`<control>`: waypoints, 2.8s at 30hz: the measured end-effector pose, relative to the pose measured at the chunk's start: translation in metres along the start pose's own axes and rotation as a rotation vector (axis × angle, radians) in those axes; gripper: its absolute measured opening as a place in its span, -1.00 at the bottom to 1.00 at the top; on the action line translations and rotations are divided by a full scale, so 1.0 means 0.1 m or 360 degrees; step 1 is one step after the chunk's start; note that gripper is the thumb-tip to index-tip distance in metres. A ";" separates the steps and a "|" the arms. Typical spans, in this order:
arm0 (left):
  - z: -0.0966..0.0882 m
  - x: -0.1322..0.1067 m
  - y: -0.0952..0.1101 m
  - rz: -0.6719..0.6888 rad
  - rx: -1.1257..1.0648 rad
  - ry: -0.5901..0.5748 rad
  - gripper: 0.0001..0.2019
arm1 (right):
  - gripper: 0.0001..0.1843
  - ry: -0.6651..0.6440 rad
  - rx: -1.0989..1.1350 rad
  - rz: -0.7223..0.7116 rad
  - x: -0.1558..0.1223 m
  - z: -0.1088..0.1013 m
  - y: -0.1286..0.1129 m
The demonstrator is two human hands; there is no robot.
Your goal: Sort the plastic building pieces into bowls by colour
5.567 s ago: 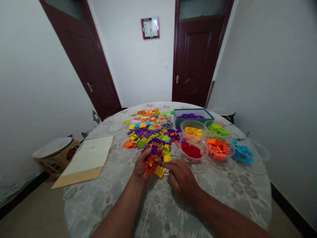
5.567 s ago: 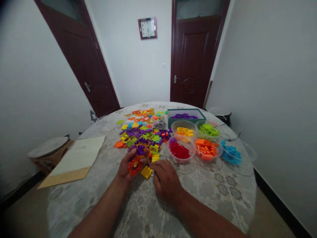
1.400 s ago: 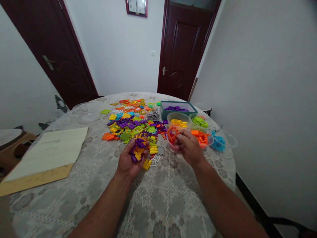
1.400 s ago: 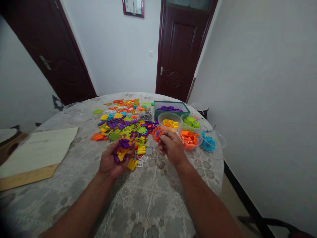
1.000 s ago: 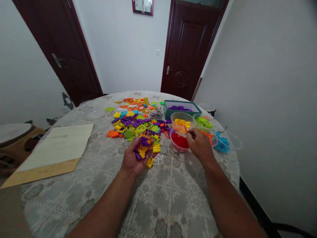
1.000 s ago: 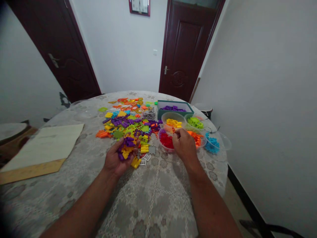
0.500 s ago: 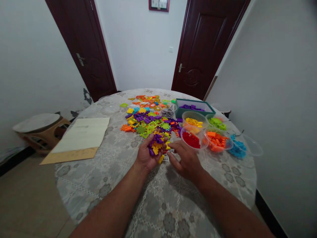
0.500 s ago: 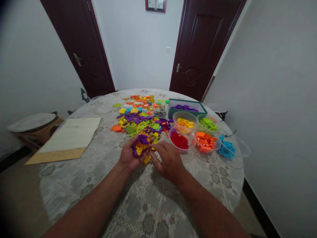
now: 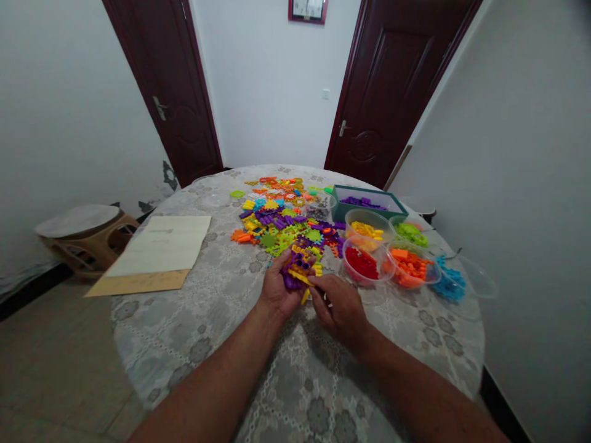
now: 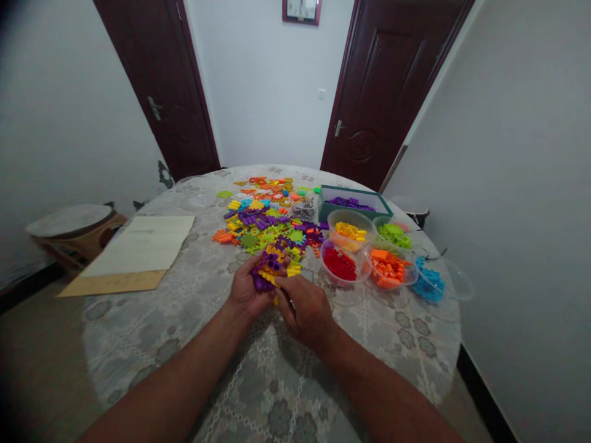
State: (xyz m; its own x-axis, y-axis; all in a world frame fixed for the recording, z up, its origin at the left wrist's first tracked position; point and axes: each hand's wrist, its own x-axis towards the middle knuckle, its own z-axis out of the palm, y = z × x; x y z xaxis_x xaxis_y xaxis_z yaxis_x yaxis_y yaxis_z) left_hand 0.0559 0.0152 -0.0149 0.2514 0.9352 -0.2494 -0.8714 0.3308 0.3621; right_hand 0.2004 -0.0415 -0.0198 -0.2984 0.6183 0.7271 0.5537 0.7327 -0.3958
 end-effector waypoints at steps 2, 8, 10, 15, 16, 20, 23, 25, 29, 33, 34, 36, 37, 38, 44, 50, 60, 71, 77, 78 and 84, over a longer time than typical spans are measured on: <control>0.02 -0.01 0.03 -0.0030 -0.0009 0.0023 -0.72 | -0.75 0.0053 0.0045 0.0067 0.00 -0.04 -0.02; 0.10 -0.07 0.11 0.0007 0.0027 0.0082 -0.73 | -0.84 0.0242 0.0237 0.0312 0.03 -0.15 -0.04; 0.12 -0.07 0.13 -0.0022 0.0057 0.0068 -0.70 | -0.85 0.0234 0.0308 0.0456 0.04 -0.21 0.00; 0.09 -0.04 0.13 0.0007 0.0088 0.0090 -0.66 | -0.80 0.0125 0.0587 0.0807 0.09 -0.43 0.16; 0.07 -0.04 0.12 0.0014 0.0095 0.0082 -0.65 | -0.79 0.0137 0.0625 0.0855 0.12 -0.48 0.20; 0.05 -0.04 0.13 -0.0023 0.0127 0.0060 -0.62 | -0.76 0.0318 0.0546 0.0962 0.21 -0.69 0.34; 0.09 -0.06 0.14 -0.0054 0.0154 0.0096 -0.61 | -0.73 0.0462 0.0156 0.0939 0.25 -0.81 0.52; 0.12 -0.07 0.13 -0.0065 0.0173 0.0111 -0.60 | -0.67 0.0519 -0.0112 0.0932 0.26 -0.87 0.68; 0.15 -0.09 0.08 -0.0022 0.0143 0.0104 -0.60 | -0.55 0.0520 -0.0462 0.0915 0.24 -0.93 0.99; 0.13 -0.08 0.06 -0.0044 0.0129 0.0065 -0.60 | -0.58 0.0491 -0.0596 0.0744 0.18 -0.92 1.00; 0.12 -0.08 0.06 -0.0045 0.0124 0.0059 -0.59 | -0.60 0.0477 -0.0589 0.0698 0.17 -0.90 0.96; 0.11 -0.08 0.06 -0.0041 0.0106 0.0059 -0.59 | -0.63 0.0440 -0.0536 0.0619 0.17 -0.85 0.83; 0.10 -0.08 0.06 -0.0042 0.0095 0.0058 -0.60 | -0.65 0.0410 -0.0498 0.0576 0.17 -0.82 0.75; 0.10 -0.08 0.05 -0.0047 0.0086 0.0055 -0.60 | -0.66 0.0370 -0.0454 0.0527 0.17 -0.77 0.68; 0.11 -0.09 0.04 -0.0113 0.0022 0.0008 -0.70 | -0.68 -0.0002 -0.0154 0.0238 0.14 -0.40 0.30; 0.14 -0.12 0.00 -0.0135 -0.0027 -0.0022 -0.77 | -0.60 -0.0213 -0.0173 0.0131 0.06 -0.13 0.16; 0.10 -0.10 0.00 -0.0179 0.0011 -0.0051 -0.70 | -0.81 -0.0126 0.0006 0.0168 0.07 -0.13 0.14; 0.10 -0.07 0.03 -0.0050 0.0109 0.0078 -0.68 | -0.89 -0.0677 0.0236 0.0693 0.32 -0.71 0.12; 0.08 -0.08 0.02 -0.0097 0.0152 0.0100 -0.75 | -0.85 -0.0597 -0.0137 0.0849 0.82 -1.09 0.76; 0.08 -0.09 0.01 -0.0098 0.0158 0.0110 -0.75 | -0.81 -0.0454 -0.0220 0.0915 0.92 -1.13 0.93; 0.07 -0.10 0.00 -0.0127 0.0175 0.0041 -0.68 | -0.53 0.0305 -0.0543 0.0976 1.23 -1.16 1.39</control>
State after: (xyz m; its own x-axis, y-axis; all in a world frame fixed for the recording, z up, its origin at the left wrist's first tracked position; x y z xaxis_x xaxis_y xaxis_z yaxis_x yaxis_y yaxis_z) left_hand 0.0562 0.0066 -0.0059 0.3061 0.9022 -0.3039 -0.7971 0.4174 0.4363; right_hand 0.3310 0.1034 0.0797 0.2676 0.8056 0.5286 0.7988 0.1213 -0.5893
